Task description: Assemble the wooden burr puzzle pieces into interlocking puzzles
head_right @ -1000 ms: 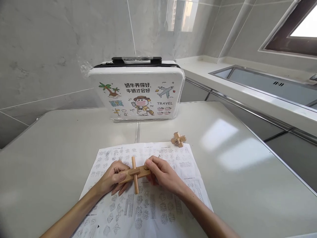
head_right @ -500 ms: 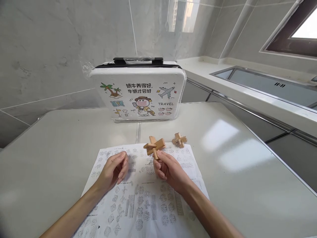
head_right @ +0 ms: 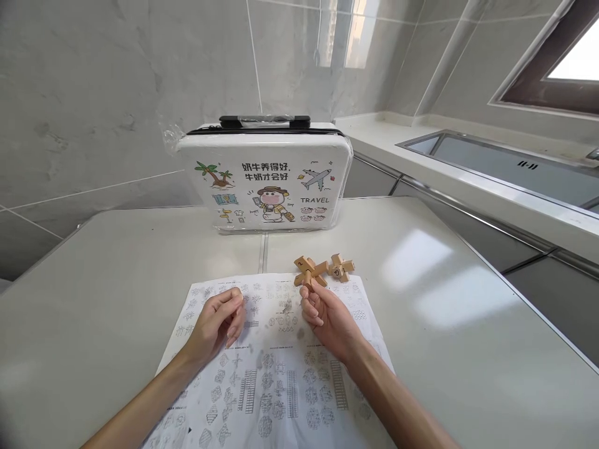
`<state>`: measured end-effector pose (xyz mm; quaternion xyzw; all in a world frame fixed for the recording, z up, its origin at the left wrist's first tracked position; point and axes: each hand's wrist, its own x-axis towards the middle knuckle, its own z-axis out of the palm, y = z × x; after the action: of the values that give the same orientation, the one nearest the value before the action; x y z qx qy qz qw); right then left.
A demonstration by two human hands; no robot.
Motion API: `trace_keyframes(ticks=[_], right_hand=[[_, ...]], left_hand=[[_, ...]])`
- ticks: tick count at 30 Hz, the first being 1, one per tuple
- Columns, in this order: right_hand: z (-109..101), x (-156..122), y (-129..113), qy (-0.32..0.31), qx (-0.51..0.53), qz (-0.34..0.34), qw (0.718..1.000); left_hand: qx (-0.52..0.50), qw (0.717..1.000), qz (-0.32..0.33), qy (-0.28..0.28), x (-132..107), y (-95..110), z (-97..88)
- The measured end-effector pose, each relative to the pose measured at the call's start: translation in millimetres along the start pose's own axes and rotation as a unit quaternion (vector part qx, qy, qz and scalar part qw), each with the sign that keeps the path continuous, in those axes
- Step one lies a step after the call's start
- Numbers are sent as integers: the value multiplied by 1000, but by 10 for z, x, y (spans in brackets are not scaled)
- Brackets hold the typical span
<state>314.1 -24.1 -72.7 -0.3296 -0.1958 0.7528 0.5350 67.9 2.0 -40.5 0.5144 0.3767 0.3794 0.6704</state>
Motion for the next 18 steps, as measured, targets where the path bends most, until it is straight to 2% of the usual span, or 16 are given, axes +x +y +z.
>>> trace_keyframes(ticks=[9,14,18], right_hand=[[21,14,-29,25,14,-26,999],[18,27,-14,2,50,3,999],[48,8,25,-23,31,40,998]], left_hand=[[3,1000,5,9,-2,7,-9],[2,1000,16,14,-4,-8,-40],[9,999,22,24,-4,8,-86]])
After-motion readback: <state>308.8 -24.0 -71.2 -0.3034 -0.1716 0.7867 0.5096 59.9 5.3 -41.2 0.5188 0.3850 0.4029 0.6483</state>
